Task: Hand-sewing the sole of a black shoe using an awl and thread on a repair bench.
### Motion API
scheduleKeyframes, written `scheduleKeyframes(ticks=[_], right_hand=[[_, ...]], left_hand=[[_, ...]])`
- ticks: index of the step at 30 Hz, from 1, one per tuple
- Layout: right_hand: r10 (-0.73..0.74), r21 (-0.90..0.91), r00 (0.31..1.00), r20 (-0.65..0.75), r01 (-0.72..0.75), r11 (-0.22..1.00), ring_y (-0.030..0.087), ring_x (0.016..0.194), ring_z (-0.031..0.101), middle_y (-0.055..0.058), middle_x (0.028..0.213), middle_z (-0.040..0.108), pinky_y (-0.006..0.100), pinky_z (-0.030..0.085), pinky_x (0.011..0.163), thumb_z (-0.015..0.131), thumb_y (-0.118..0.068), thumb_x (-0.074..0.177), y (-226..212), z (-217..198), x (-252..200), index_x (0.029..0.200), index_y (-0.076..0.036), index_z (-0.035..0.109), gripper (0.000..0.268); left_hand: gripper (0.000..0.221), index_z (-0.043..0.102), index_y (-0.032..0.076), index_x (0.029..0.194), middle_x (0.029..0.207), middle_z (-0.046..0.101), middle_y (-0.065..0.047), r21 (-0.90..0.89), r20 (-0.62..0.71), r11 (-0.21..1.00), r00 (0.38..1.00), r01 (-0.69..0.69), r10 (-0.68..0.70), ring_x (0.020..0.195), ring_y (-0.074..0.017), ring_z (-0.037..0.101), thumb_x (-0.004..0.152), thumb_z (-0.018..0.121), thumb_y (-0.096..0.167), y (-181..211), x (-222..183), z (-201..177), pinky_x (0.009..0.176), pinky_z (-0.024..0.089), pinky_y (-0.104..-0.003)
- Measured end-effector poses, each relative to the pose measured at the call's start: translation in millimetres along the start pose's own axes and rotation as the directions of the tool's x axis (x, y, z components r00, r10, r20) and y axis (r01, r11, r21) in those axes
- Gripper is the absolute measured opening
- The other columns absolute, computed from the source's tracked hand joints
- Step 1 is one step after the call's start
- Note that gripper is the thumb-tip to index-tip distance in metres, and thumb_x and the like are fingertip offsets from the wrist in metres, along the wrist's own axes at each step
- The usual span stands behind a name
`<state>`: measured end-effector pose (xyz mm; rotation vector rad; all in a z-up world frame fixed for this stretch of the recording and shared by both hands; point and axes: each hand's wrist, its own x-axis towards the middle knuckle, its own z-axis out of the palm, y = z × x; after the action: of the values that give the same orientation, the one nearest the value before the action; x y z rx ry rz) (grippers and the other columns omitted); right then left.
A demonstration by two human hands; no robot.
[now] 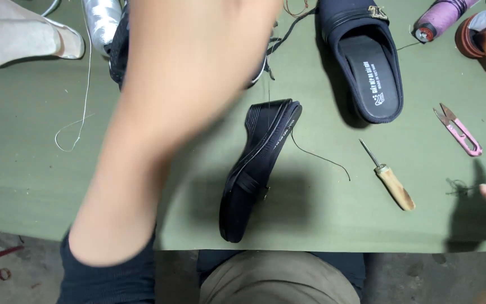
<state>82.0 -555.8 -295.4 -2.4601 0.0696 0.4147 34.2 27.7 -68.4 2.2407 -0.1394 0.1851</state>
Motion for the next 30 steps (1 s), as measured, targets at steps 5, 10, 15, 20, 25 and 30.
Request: scheduleKeyframes(ticks=[5, 10, 15, 20, 25, 30], right_hand=[[-0.503, -0.104, 0.84, -0.203, 0.492, 0.864, 0.042, 0.12, 0.058, 0.035, 0.15, 0.053, 0.046, 0.051, 0.098, 0.067, 0.013, 0.11, -234, 37, -95, 0.147, 0.014, 0.058, 0.039], [-0.578, -0.079, 0.813, -0.069, 0.573, 0.816, 0.014, 0.116, 0.065, -0.01, 0.121, 0.065, 0.032, 0.054, 0.098, 0.08, -0.027, 0.092, -295, 132, -70, 0.125, -0.026, 0.07, 0.035], [-0.62, 0.19, 0.765, -0.174, 0.644, 0.741, 0.025, 0.092, 0.068, 0.005, 0.1, 0.058, 0.035, 0.058, 0.075, 0.077, -0.016, 0.098, -332, 181, -56, 0.111, -0.008, 0.063, 0.02], [-0.624, 0.248, 0.781, -0.034, 0.611, 0.752, 0.021, 0.083, 0.068, -0.002, 0.085, 0.061, 0.033, 0.055, 0.075, 0.072, -0.02, 0.099, -331, 200, -91, 0.094, -0.014, 0.068, 0.008], [-0.693, 0.131, 0.693, -0.197, 0.719, 0.682, 0.043, 0.13, 0.057, 0.02, 0.145, 0.05, 0.051, 0.047, 0.103, 0.066, -0.018, 0.102, -342, 177, -99, 0.096, -0.009, 0.061, 0.012], [-0.738, 0.15, 0.637, -0.222, 0.771, 0.619, 0.049, 0.135, 0.053, 0.023, 0.154, 0.045, 0.053, 0.047, 0.105, 0.064, -0.012, 0.104, -350, 181, -88, 0.095, -0.007, 0.057, 0.013]], left_hand=[[0.032, 0.061, 0.004, 0.129, 0.126, 0.064, -0.019, 0.411, -0.129, 0.91, 0.986, -0.046, 0.108, 0.105, -0.0355, 0.061, 0.104, 0.064, 0.024, 40, -75, 52, 0.087, 0.05, -0.044], [0.042, 0.066, 0.002, 0.131, 0.12, 0.068, -0.015, 0.586, -0.272, 0.768, 0.955, 0.259, -0.114, 0.111, -0.0293, 0.068, 0.095, 0.072, 0.024, 1, -121, 119, 0.095, 0.054, -0.038], [0.03, 0.071, 0.008, 0.124, 0.112, 0.075, -0.01, 0.573, -0.306, 0.789, 0.951, 0.222, -0.046, 0.106, -0.0246, 0.073, 0.097, 0.058, 0.003, -21, -136, 95, 0.092, 0.057, -0.035], [0.033, 0.072, 0.015, 0.125, 0.112, 0.076, -0.004, 0.443, -0.253, 0.853, 0.951, 0.277, -0.178, 0.108, -0.0252, 0.072, 0.104, 0.047, 0.011, -43, -142, 60, 0.095, 0.055, -0.04], [0.021, 0.073, 0.015, 0.119, 0.11, 0.077, -0.003, 0.394, -0.256, 0.873, 0.947, 0.286, -0.195, 0.106, -0.0246, 0.073, 0.104, 0.06, 0.022, -39, -140, 55, 0.098, 0.055, -0.04], [0.018, 0.074, 0.013, 0.11, 0.097, 0.077, -0.004, 0.389, -0.306, 0.89, 0.945, 0.237, -0.118, 0.092, -0.0277, 0.075, 0.104, 0.058, 0.015, -40, -141, 66, 0.084, 0.059, -0.04]])
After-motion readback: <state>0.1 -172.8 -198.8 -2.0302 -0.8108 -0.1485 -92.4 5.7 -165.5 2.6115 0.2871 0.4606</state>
